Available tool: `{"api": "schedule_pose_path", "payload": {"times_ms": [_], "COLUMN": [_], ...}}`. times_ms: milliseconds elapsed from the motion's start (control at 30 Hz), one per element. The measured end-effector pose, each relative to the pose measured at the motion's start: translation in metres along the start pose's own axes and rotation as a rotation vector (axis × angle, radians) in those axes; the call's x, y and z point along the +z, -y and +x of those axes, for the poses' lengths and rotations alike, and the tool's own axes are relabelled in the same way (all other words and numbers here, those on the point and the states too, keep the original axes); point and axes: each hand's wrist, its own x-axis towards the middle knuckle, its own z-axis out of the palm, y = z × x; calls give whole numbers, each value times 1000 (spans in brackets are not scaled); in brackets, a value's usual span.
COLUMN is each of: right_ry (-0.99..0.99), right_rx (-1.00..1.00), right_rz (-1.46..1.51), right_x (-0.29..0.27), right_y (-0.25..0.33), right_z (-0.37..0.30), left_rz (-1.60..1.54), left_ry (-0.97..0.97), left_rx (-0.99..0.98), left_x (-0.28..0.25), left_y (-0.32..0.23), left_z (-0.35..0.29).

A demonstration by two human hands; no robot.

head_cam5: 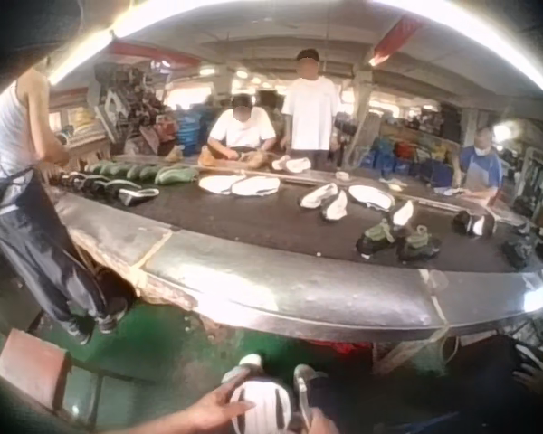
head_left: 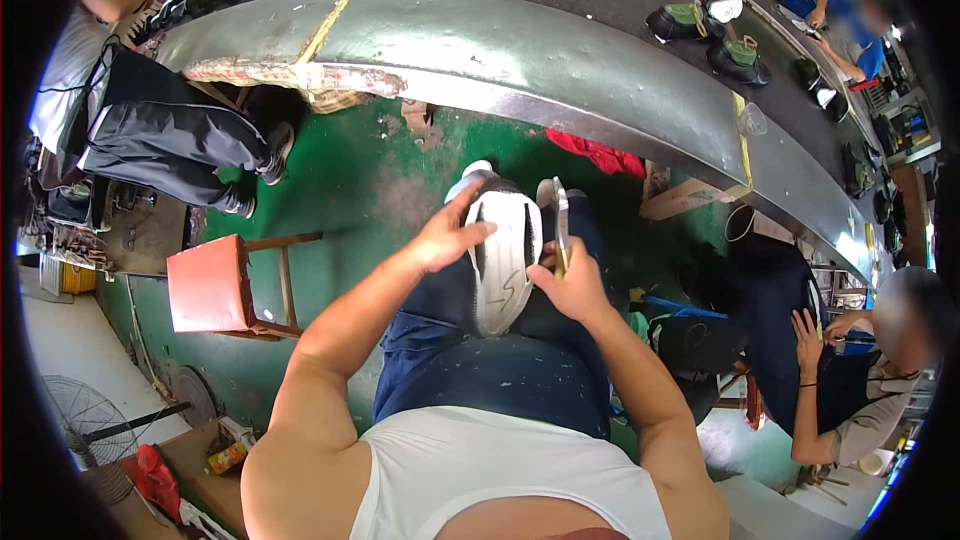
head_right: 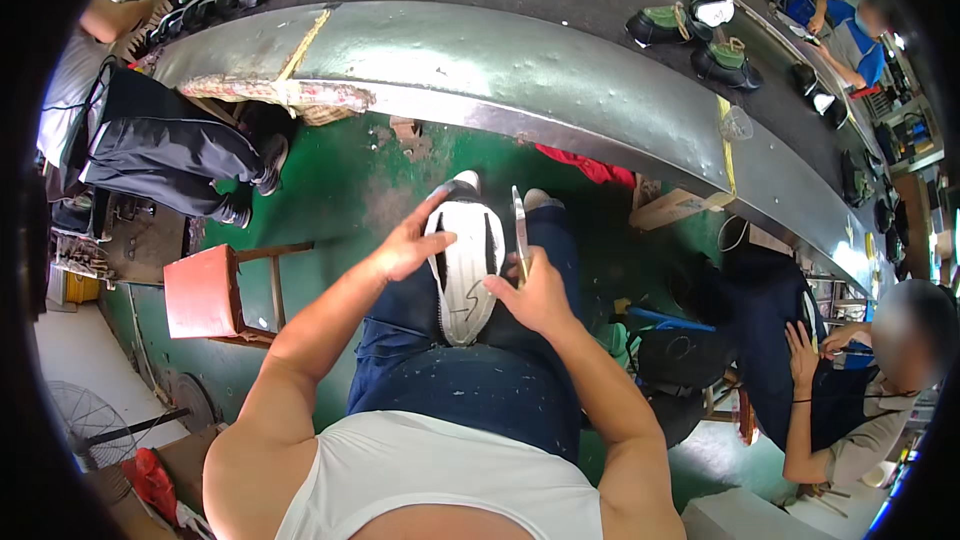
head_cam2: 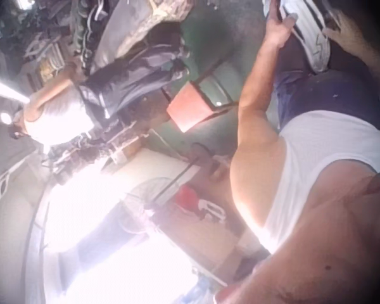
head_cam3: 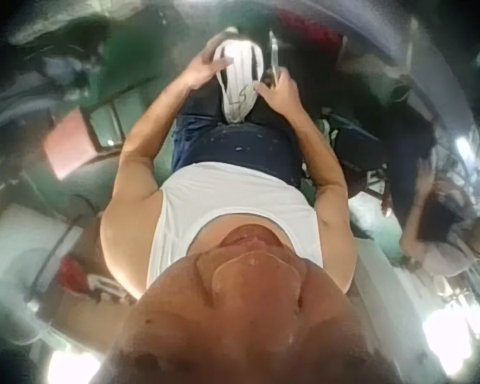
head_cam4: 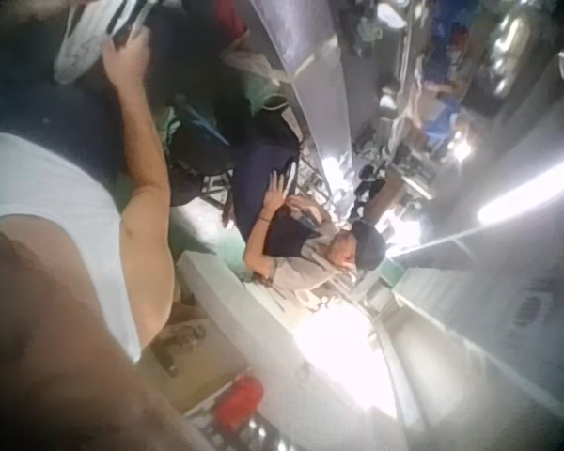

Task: The recorder uses a hand tool to manipulate and secure components of a shoe during assembly on a factory production line.

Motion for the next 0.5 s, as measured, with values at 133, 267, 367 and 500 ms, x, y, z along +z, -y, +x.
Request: {"api": "schedule_pose_path", "payload": {"times_ms": [133,267,367,500], "right_ry": [116,151,193,51], "right_rx": [73,-9,147,76], "right_rz": [370,512,511,378], "right_x": [45,34,20,24], "right_y": [-57,-68,-57,-70], "right_z": [11,14,3,-1], "left_rz": [381,587,403,701], "left_ry": [-84,-80,-237,-255], "left_rx": [46,-46,-346,78], "left_x": [2,-27,-25,30], "left_y": [17,23,12,13], "left_z": [-18,-38,-42,-42]}}
